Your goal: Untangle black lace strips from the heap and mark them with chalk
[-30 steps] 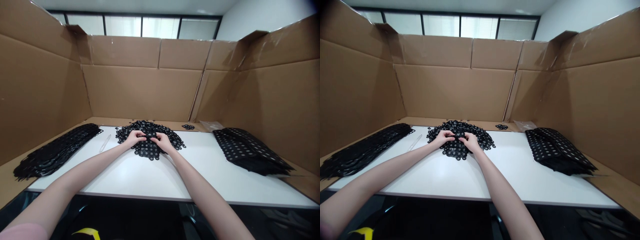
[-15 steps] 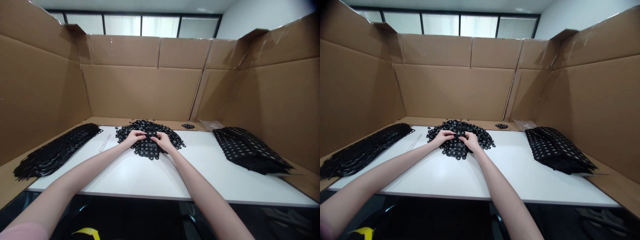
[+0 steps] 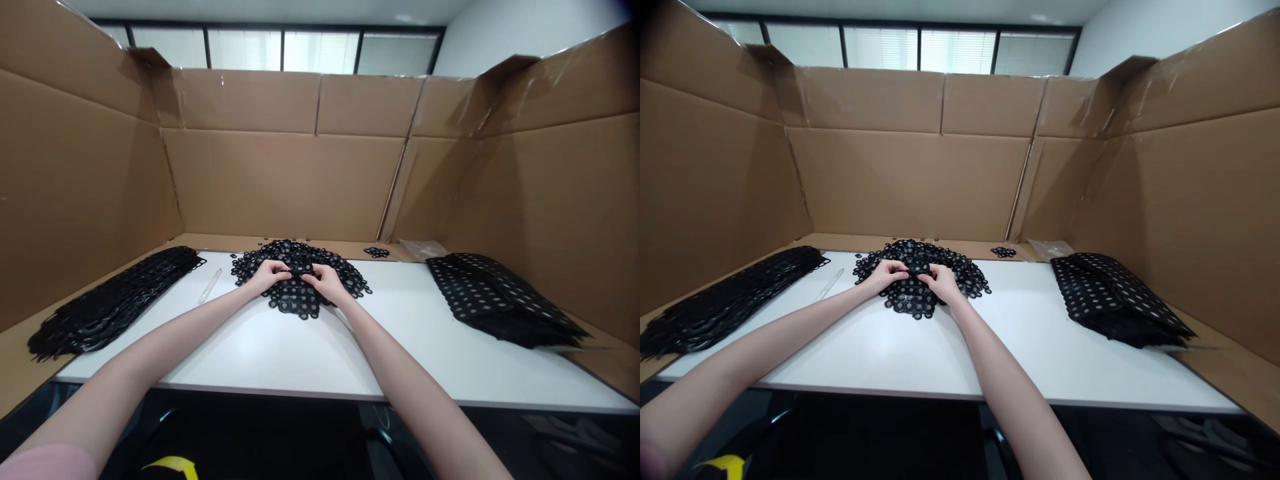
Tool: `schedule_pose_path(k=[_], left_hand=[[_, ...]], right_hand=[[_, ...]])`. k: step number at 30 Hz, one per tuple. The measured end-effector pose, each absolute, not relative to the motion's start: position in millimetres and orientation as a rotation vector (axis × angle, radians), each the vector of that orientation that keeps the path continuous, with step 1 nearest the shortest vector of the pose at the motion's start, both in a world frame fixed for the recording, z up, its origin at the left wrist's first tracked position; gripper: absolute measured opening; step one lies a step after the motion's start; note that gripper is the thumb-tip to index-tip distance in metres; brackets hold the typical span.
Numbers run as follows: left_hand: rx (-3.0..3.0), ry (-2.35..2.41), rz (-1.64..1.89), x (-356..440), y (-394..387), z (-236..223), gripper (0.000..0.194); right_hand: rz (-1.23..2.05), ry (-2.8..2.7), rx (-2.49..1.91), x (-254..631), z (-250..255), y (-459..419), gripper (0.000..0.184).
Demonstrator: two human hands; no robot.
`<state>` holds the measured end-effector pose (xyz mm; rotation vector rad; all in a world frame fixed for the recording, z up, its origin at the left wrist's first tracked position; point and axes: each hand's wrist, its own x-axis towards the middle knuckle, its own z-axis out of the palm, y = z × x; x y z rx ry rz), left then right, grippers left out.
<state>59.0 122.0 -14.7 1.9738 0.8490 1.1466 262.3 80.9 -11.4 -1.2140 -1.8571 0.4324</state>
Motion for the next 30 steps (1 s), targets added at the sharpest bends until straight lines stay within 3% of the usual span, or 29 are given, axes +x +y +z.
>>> schedule_pose_path(k=[9,21,25,30], left_hand=[[1.982,0.880,1.180,61,122,-16,0.017],[1.814,0.702,1.323,67,117,-8,0.035],[1.823,0.739,1.205,68,113,-6,0.023],[1.891,0.753,1.117,62,114,-5,0.022]], right_hand=[[0.447,-1.858,-1.209,259,-11,80,0.017],[0.492,-1.765,-1.234,260,-11,74,0.037],[0.345,-1.783,-1.395,258,-10,75,0.033],[0.245,-1.838,-1.448,258,-6,74,0.026]])
